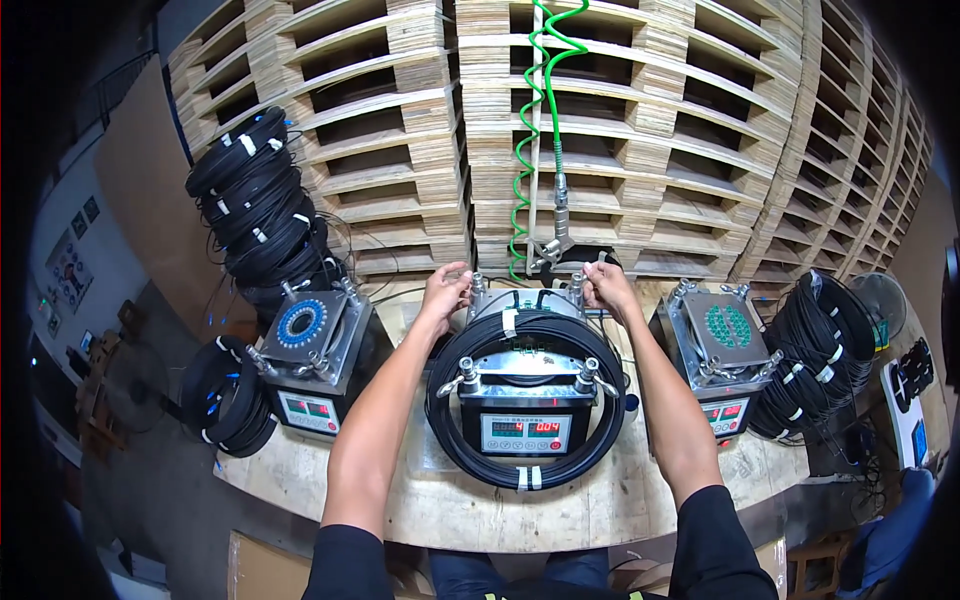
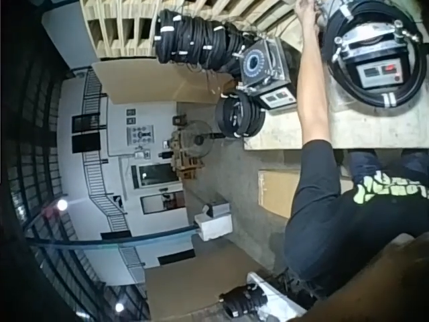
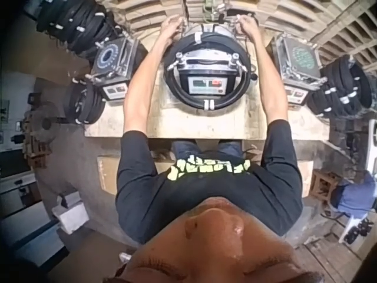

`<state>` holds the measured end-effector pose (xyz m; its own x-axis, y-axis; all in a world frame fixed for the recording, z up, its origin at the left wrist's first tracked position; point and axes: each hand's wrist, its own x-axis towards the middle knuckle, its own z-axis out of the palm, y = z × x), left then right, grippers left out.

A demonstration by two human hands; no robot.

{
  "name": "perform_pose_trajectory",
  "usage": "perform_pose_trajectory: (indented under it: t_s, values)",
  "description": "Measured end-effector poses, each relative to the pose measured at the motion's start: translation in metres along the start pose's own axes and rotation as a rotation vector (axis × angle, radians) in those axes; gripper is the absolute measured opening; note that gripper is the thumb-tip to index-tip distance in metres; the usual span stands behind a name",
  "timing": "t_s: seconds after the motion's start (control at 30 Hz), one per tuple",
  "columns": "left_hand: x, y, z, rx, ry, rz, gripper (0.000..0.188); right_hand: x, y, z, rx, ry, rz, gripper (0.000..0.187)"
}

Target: Using industrial machinery to test or process a coil of electrical cable.

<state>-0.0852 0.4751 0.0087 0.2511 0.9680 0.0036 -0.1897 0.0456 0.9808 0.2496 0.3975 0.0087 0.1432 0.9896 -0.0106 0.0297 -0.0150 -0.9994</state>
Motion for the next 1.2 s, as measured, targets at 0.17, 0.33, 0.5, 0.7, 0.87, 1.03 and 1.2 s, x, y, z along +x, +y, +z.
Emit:
perform_pose_trajectory:
  t_s: [0.17, 0.33, 0.5, 0.7, 0.87, 1.03, 1.2]
  values:
    - [-0.031, 0.011, -0.001, 0.201, 0.093, -0.122, 0.051, -0.038, -0.027, 0.016, 0.056, 0.013, 0.109, 0.038]
    - [-0.072, 0.027, 0.011, 0.546, -0.017, -0.049, 0.059, -0.092, -0.02, 0.024, -0.085, 0.128, 0.014, 0.048]
    - [-0.097, 0.045, 0.024, 0.527, -0.023, 0.012, 0.07, -0.121, -0.04, 0.06, -0.239, 0.179, -0.116, 0.075]
    - [-0.065, 0.026, 0.025, 0.836, 0.093, 0.023, 0.084, -0.097, -0.026, 0.083, -0.433, 0.302, -0.187, 0.067]
    - [-0.085, 0.036, 0.051, 0.857, 0.208, -0.041, 0.083, -0.084, -0.006, 0.057, -0.393, 0.335, -0.299, 0.061]
    - [-0.064, 0.031, 0.031, 0.778, 0.2, 0.076, 0.086, -0.073, -0.019, 0.07, -0.431, 0.308, -0.274, 0.061]
    - [-0.066, 0.038, 0.048, 0.767, 0.231, 0.042, 0.095, -0.091, -0.048, 0.095, -0.587, 0.399, -0.073, 0.07]
